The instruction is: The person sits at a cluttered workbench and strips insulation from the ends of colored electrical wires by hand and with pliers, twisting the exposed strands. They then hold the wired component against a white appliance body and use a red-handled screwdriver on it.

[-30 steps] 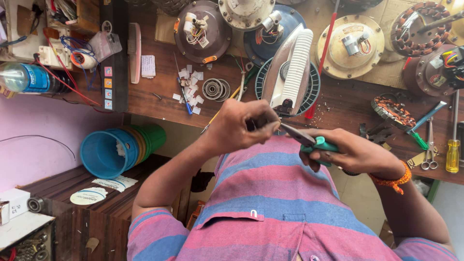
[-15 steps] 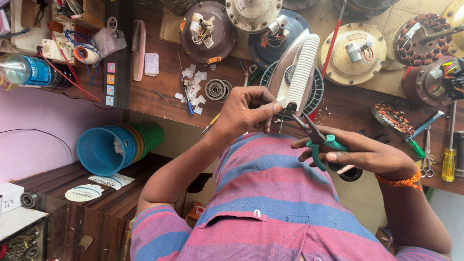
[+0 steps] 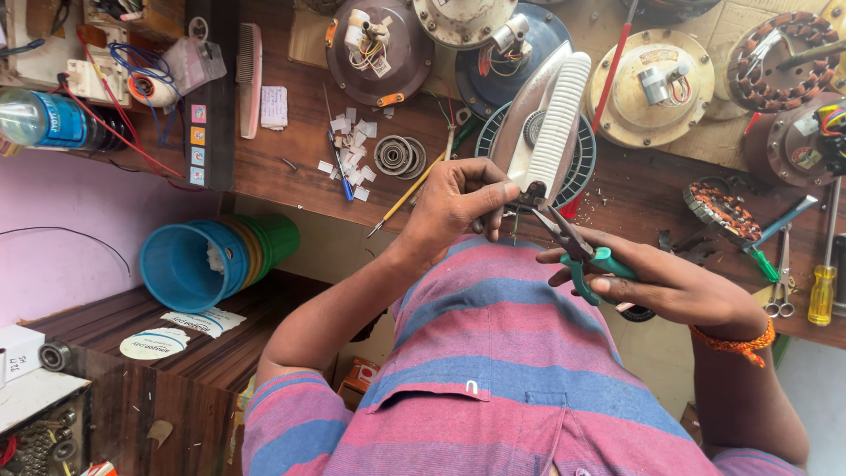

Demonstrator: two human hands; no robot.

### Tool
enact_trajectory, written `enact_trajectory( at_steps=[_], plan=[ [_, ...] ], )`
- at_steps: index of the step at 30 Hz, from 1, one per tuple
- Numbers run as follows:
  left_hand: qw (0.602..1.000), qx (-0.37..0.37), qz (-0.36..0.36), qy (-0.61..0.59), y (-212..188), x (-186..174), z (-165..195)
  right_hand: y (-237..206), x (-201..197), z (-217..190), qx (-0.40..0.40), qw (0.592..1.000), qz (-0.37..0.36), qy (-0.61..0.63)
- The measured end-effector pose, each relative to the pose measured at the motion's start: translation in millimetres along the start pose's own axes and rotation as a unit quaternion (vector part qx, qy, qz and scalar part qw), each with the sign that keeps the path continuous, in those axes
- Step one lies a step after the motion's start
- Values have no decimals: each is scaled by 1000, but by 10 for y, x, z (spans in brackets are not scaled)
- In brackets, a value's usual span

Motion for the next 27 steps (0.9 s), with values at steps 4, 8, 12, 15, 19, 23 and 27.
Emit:
enact_trajectory(
  at_steps=[4,8,12,15,19,23,27],
  plan=[
    [999,14,0,-37,49,10,-85,-44,-49,116,17,999,3,-29],
    [997,52,21,-59,-24,-161,-92,-396,-385,497,108,987,111,-46],
    [988,101,110,45,-305,-790,20,-849,-800,1032,98,931,349,-49],
    [969,129,202,59,-447,-1275,-39,-828,-875,1380,88,869,411,-261],
    [952,82,283,80,-358,-1679,-401,-530,-809,1636,134,779,445,-421],
    [937,69,294,177,-30,-1629,-721,-286,-763,1583,225,705,485,-467],
    [865,152,321,355,368,-1399,-511,-96,-677,1368,198,698,526,-443]
  ],
)
Point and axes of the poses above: each hand's wrist, its own y-axis towards the middle knuckle, its own x-axis out of the palm, z = x × y, the point moved 9 cm from there along y, towards the middle knuckle, and after that the axes turned 10 degrees about -x, right-handed, at the moved point
